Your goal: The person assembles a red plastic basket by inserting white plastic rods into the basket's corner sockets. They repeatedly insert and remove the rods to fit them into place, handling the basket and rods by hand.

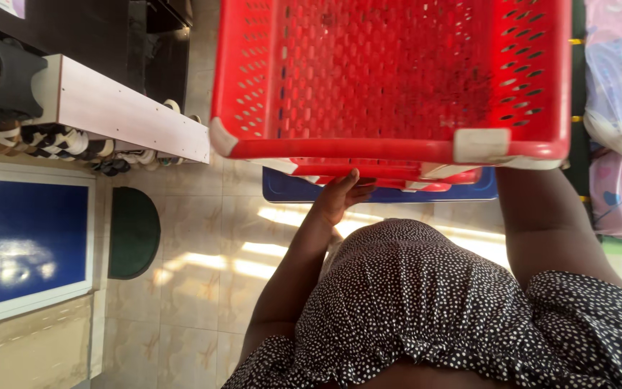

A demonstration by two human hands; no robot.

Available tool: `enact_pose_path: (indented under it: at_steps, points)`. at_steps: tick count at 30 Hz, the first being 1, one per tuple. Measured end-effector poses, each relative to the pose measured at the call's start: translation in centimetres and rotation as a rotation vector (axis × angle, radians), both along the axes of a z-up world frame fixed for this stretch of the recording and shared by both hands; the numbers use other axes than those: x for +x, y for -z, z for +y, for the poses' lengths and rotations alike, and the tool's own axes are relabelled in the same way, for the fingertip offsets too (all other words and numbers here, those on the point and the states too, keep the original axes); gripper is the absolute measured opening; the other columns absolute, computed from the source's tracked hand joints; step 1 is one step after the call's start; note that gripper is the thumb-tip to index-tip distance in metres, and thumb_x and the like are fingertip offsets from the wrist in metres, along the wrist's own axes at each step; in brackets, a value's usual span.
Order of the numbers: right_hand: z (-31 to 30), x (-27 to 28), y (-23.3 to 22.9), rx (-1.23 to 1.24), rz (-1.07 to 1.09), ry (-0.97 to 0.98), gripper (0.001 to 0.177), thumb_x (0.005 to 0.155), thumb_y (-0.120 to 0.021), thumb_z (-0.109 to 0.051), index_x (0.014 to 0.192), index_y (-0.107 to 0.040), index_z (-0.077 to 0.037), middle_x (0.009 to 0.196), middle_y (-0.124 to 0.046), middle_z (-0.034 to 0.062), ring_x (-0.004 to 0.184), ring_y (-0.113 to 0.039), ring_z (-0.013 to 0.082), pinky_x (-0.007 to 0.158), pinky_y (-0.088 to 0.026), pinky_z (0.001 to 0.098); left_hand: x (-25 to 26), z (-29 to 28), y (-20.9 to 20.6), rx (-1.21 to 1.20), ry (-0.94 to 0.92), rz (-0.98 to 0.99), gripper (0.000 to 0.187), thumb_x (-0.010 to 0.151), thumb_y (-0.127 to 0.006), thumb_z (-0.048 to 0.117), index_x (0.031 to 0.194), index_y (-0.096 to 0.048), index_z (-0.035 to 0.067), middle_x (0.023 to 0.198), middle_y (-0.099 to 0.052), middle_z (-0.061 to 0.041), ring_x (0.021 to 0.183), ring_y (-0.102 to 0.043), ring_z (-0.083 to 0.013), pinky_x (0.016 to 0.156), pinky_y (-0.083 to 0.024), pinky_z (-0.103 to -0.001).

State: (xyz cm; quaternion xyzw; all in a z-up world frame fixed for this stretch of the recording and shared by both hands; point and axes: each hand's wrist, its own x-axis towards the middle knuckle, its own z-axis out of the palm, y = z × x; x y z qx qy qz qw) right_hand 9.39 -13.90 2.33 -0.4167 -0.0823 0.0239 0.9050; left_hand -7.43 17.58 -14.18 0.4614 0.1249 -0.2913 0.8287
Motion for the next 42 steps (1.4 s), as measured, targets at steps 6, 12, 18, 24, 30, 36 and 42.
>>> enact_pose_path:
  at_steps: [6, 12, 18, 24, 30, 36, 42]
  points:
    - [-1.5, -1.0, 4.6, -0.214, 0.008, 0.079, 0.036, 0.108, -0.052, -0.02, 0.14, -0.055, -0.005, 0.132, -0.065, 0.0104, 0.12, -0.064, 0.0228, 0.103, -0.054, 0.0386, -1.7, -1.2, -6.4, 0.55, 0.163, -0.3, 0.056, 0.091, -0.073, 0.05, 0.123, -0.069, 0.005, 0.108, -0.076, -0.012, 0.1, -0.069, -0.0207, 0.088, -0.056, -0.037]
    - [-2.8, -7.5, 11.2, -0.995, -0.106, 0.442, 0.033, 0.112, -0.051, -0.025, 0.137, -0.06, -0.005, 0.129, -0.067, 0.0089, 0.119, -0.065, 0.0202, 0.102, -0.054, 0.0361, 0.3, -5.1, -12.7, 1.006, -0.008, -1.164, 0.037, 0.088, -0.087, 0.031, 0.117, -0.071, 0.012, 0.111, -0.075, -0.007, 0.108, -0.073, -0.0233, 0.095, -0.057, -0.037]
    - [-2.3, -13.5, 11.1, -0.595, -0.288, -0.142, 0.047, 0.094, -0.076, -0.023, 0.131, -0.059, 0.0, 0.125, -0.068, 0.0076, 0.117, -0.064, 0.018, 0.102, -0.052, 0.0366, 4.4, -9.6, -14.0, 1.111, 0.439, -1.096, 0.05, 0.07, -0.091, 0.027, 0.11, -0.065, 0.01, 0.105, -0.07, -0.012, 0.105, -0.069, -0.0318, 0.085, -0.054, -0.044]
    - [1.8, -12.9, 7.1, -0.633, -0.289, -0.189, 0.03, 0.085, -0.085, -0.014, 0.108, -0.07, -0.002, 0.096, -0.074, 0.0063, 0.088, -0.071, 0.0149, 0.074, -0.06, 0.0309, 5.4, -10.1, -12.4, 1.106, 0.486, -0.977, 0.044, 0.072, -0.09, 0.032, 0.105, -0.067, 0.013, 0.097, -0.073, -0.008, 0.095, -0.072, -0.0272, 0.079, -0.056, -0.041]
    - [3.1, -13.0, 5.1, -0.622, -0.241, -0.169, 0.025, 0.083, -0.086, -0.011, 0.1, -0.069, -0.004, 0.086, -0.069, 0.0043, 0.078, -0.067, 0.012, 0.065, -0.056, 0.0279, 5.5, -10.0, -12.0, 1.039, 0.528, -0.911, 0.039, 0.074, -0.086, 0.031, 0.104, -0.069, 0.014, 0.093, -0.076, -0.006, 0.093, -0.076, -0.023, 0.079, -0.058, -0.037]
    - [3.0, -13.0, 3.1, -0.649, -0.29, -0.042, 0.022, 0.086, -0.084, -0.012, 0.099, -0.068, -0.004, 0.087, -0.07, 0.0034, 0.079, -0.067, 0.0117, 0.068, -0.055, 0.0282, 5.7, -10.3, -14.5, 1.135, 0.664, -0.91, 0.056, 0.067, -0.088, 0.039, 0.113, -0.07, 0.012, 0.102, -0.074, -0.012, 0.101, -0.071, -0.0336, 0.082, -0.055, -0.047]
    - [2.0, -12.7, 1.8, -0.581, -0.263, -0.074, 0.025, 0.087, -0.085, -0.016, 0.102, -0.068, -0.004, 0.092, -0.073, 0.0046, 0.085, -0.07, 0.013, 0.075, -0.058, 0.0289, 5.4, -10.2, -15.7, 1.212, 0.702, -0.851, 0.064, 0.072, -0.081, 0.052, 0.119, -0.066, 0.012, 0.107, -0.074, -0.013, 0.102, -0.07, -0.0347, 0.085, -0.055, -0.049]
